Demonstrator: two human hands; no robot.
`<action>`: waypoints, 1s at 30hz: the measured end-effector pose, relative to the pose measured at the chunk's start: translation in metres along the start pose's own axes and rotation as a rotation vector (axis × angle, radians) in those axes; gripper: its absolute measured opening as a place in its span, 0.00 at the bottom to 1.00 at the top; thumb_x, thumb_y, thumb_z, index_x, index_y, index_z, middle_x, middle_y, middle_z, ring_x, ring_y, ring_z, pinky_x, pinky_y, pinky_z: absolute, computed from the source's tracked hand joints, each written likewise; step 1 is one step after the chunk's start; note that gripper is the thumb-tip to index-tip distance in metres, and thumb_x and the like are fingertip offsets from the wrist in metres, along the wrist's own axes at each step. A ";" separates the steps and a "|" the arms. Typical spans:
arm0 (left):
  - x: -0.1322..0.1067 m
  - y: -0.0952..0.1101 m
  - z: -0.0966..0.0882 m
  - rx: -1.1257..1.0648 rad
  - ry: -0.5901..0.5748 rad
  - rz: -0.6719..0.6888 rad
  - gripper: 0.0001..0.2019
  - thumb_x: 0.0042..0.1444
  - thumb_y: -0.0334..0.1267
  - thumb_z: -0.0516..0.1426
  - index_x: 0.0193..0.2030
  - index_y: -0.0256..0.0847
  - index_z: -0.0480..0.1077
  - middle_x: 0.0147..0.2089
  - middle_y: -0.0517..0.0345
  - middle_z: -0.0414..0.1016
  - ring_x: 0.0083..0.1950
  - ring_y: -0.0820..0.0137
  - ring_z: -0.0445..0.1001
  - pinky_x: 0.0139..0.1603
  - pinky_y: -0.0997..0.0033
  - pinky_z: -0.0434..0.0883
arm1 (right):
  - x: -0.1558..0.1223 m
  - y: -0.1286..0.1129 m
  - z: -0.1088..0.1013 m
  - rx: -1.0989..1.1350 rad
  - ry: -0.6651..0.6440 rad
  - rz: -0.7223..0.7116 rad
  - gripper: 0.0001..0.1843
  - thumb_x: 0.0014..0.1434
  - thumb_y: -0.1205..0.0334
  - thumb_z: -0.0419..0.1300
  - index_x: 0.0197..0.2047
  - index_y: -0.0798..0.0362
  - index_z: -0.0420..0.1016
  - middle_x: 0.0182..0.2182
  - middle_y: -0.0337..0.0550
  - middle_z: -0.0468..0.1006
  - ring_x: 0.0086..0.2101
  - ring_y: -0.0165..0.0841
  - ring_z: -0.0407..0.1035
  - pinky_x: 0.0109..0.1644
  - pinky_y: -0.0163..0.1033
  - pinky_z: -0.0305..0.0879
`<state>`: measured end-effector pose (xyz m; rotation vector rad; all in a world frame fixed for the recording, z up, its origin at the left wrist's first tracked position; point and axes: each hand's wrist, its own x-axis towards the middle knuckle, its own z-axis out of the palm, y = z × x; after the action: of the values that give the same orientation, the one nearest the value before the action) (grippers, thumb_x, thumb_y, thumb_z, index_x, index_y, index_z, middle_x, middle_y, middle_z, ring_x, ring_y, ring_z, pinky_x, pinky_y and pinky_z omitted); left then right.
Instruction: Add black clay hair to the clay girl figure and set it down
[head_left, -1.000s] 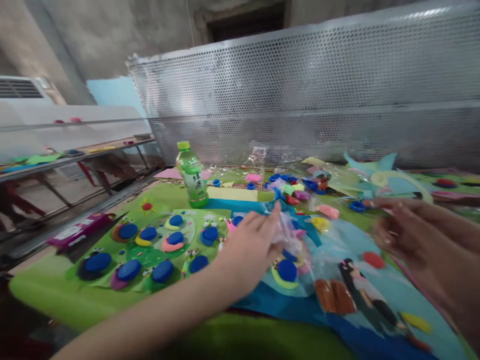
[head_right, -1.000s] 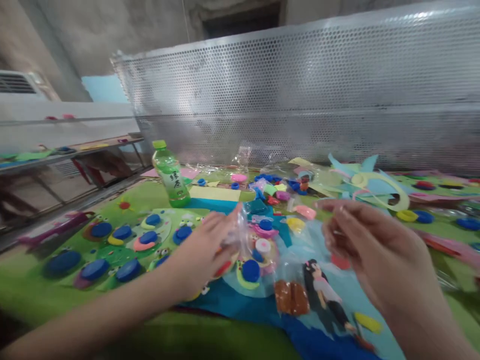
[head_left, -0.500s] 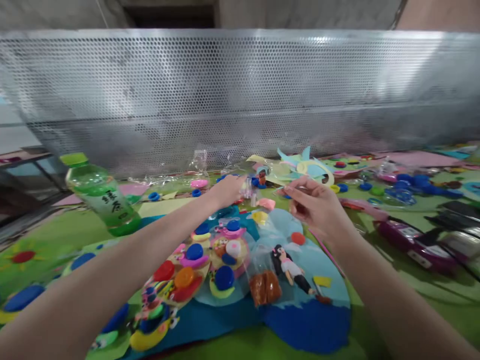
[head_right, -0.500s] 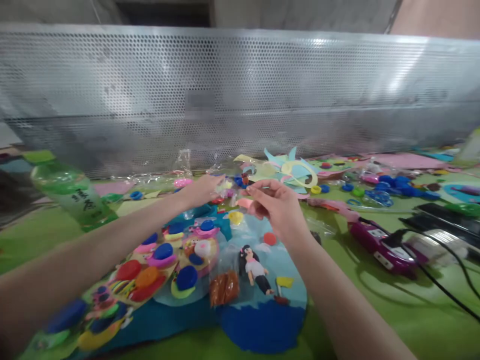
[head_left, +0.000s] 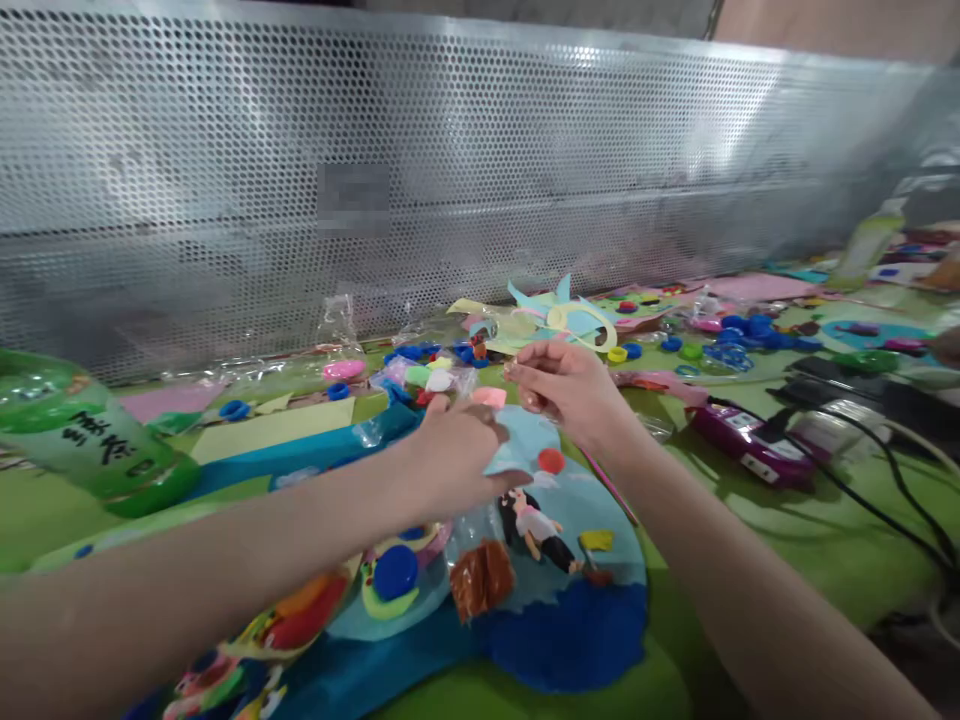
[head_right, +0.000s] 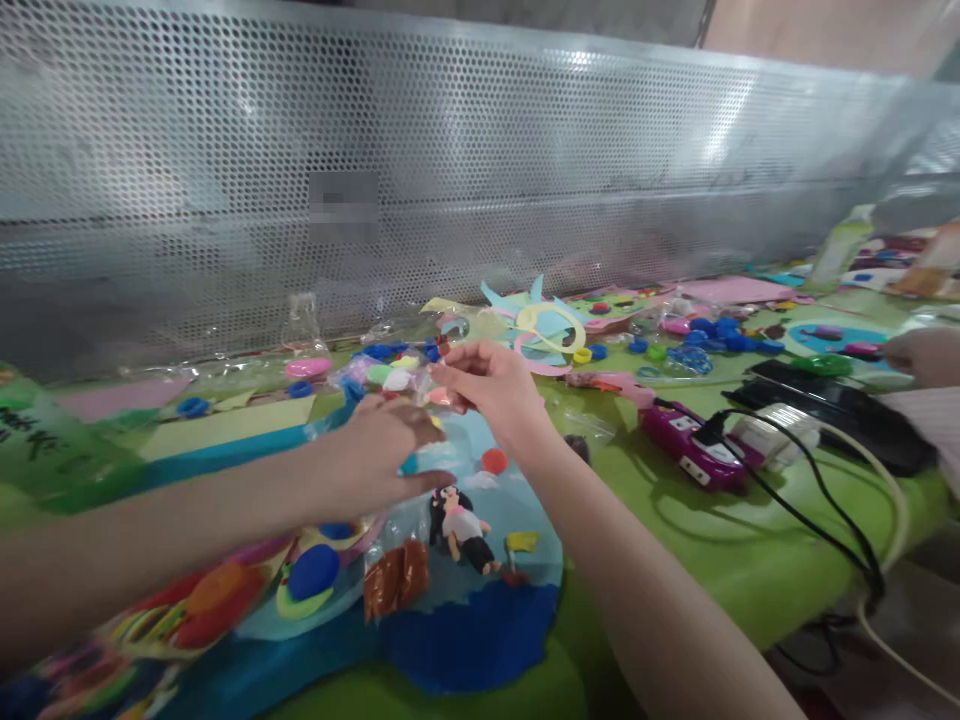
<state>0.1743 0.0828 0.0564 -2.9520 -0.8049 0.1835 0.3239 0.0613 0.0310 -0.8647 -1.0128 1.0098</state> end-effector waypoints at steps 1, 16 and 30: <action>-0.002 0.009 0.003 -0.014 -0.029 -0.014 0.23 0.56 0.56 0.49 0.45 0.38 0.67 0.45 0.51 0.69 0.53 0.58 0.64 0.53 0.46 0.61 | 0.000 0.000 0.000 -0.001 -0.006 0.003 0.12 0.40 0.63 0.69 0.24 0.54 0.67 0.14 0.30 0.68 0.15 0.21 0.59 0.17 0.28 0.55; -0.002 0.010 0.011 -0.745 -0.038 -0.144 0.12 0.53 0.43 0.58 0.39 0.36 0.68 0.39 0.55 0.71 0.41 0.66 0.71 0.44 0.58 0.69 | -0.003 -0.004 0.000 -0.025 -0.053 0.049 0.07 0.46 0.62 0.65 0.27 0.54 0.72 0.26 0.39 0.78 0.17 0.24 0.69 0.17 0.28 0.61; -0.082 -0.003 -0.012 -1.342 0.109 -0.519 0.19 0.49 0.51 0.59 0.42 0.42 0.63 0.26 0.65 0.72 0.22 0.76 0.70 0.21 0.81 0.66 | -0.009 0.006 0.009 -0.006 -0.121 0.158 0.15 0.41 0.59 0.69 0.26 0.54 0.67 0.21 0.37 0.77 0.14 0.23 0.66 0.13 0.25 0.58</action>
<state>0.1043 0.0435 0.0759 -3.4720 -2.3272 -0.8771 0.3119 0.0556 0.0254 -0.9081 -1.0619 1.2047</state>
